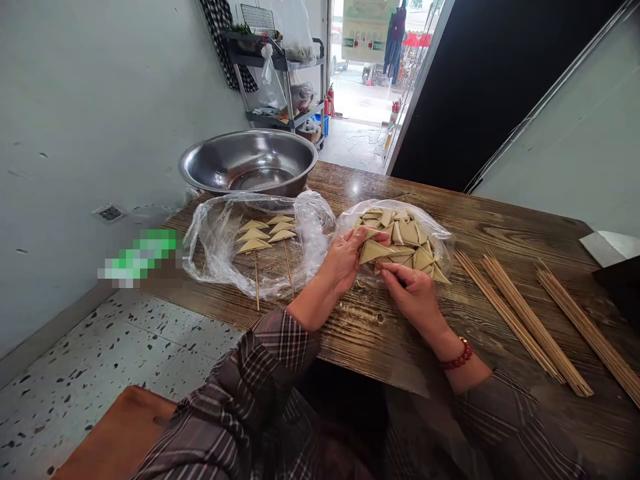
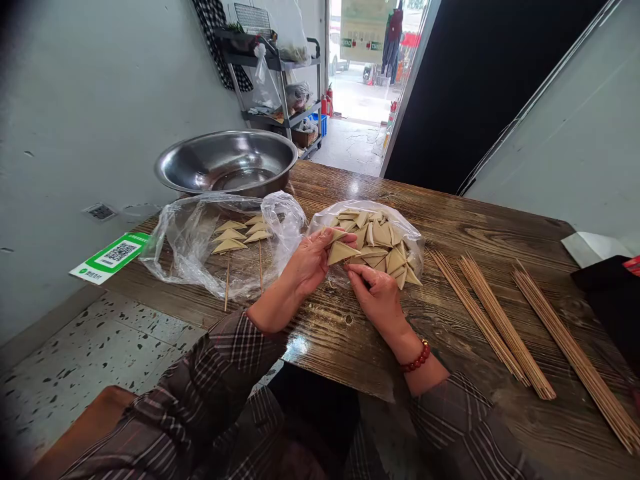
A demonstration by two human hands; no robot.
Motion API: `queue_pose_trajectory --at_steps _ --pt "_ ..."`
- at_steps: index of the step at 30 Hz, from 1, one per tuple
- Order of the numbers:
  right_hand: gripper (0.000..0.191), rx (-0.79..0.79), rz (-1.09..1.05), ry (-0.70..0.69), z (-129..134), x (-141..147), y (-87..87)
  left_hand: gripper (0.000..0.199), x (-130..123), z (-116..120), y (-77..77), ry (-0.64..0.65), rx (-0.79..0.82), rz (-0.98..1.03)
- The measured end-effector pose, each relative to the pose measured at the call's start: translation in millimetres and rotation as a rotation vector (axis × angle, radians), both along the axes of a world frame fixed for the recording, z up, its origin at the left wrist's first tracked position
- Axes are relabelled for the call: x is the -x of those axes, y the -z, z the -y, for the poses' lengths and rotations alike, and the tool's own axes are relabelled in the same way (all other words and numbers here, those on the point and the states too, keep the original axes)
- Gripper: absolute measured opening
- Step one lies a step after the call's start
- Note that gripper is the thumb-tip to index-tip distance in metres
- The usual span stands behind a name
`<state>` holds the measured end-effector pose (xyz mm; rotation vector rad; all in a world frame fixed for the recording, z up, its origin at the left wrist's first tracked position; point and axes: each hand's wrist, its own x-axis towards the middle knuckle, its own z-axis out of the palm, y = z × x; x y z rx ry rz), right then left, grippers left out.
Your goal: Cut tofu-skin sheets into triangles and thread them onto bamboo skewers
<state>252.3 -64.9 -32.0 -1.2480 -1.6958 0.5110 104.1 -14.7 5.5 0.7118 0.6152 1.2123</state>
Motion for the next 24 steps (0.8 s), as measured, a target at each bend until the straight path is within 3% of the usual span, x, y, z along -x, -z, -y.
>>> queue_pose_trajectory --at_steps 16,24 --pt "0.027 0.160 -0.071 0.030 0.6 2.9 -15.1 0.027 -4.8 6.2 0.3 0.096 0.025 -0.002" --pt "0.032 0.218 -0.133 0.049 -1.2 3.9 -12.9 0.031 -8.3 9.3 2.6 0.117 0.019 0.012"
